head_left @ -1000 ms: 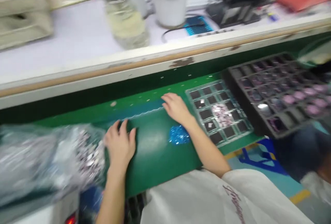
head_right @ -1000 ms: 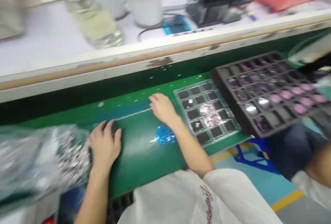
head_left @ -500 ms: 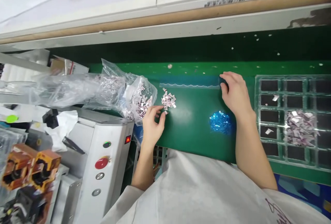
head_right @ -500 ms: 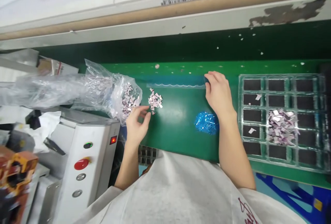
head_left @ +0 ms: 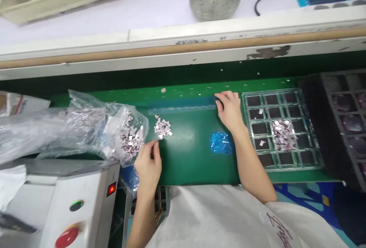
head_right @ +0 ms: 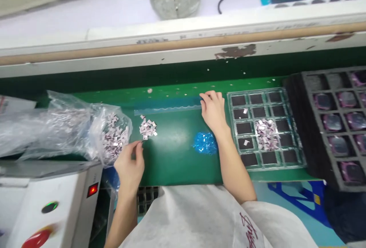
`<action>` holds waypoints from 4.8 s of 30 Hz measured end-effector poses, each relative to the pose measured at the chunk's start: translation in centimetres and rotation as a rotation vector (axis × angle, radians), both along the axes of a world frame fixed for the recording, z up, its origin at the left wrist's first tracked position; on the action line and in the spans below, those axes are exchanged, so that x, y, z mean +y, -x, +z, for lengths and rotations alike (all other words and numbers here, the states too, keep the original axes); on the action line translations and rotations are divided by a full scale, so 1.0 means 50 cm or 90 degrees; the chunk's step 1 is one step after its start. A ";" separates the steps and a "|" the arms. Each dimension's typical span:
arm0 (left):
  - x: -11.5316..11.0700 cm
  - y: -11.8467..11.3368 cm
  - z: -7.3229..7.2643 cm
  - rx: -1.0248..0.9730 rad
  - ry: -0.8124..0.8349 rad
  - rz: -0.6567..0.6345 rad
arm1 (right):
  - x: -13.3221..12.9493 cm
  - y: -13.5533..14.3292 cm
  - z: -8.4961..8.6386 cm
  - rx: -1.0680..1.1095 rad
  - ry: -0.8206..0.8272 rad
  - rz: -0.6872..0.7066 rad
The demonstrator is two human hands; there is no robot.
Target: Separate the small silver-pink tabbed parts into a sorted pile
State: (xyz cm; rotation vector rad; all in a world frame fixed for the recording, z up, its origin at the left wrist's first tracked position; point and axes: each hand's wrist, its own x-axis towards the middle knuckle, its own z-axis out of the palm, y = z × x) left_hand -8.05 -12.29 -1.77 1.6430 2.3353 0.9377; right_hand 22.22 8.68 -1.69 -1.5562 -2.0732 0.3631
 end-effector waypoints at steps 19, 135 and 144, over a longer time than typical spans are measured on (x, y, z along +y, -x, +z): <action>0.349 -0.223 -0.032 -0.555 0.000 -0.237 | -0.002 -0.002 0.007 -0.073 0.039 -0.018; 0.225 -0.147 0.019 -0.673 0.019 -0.118 | 0.011 0.017 -0.006 -0.006 -0.048 0.023; 0.231 -0.157 0.011 -0.683 0.001 -0.106 | 0.002 0.018 0.004 -0.024 -0.065 0.033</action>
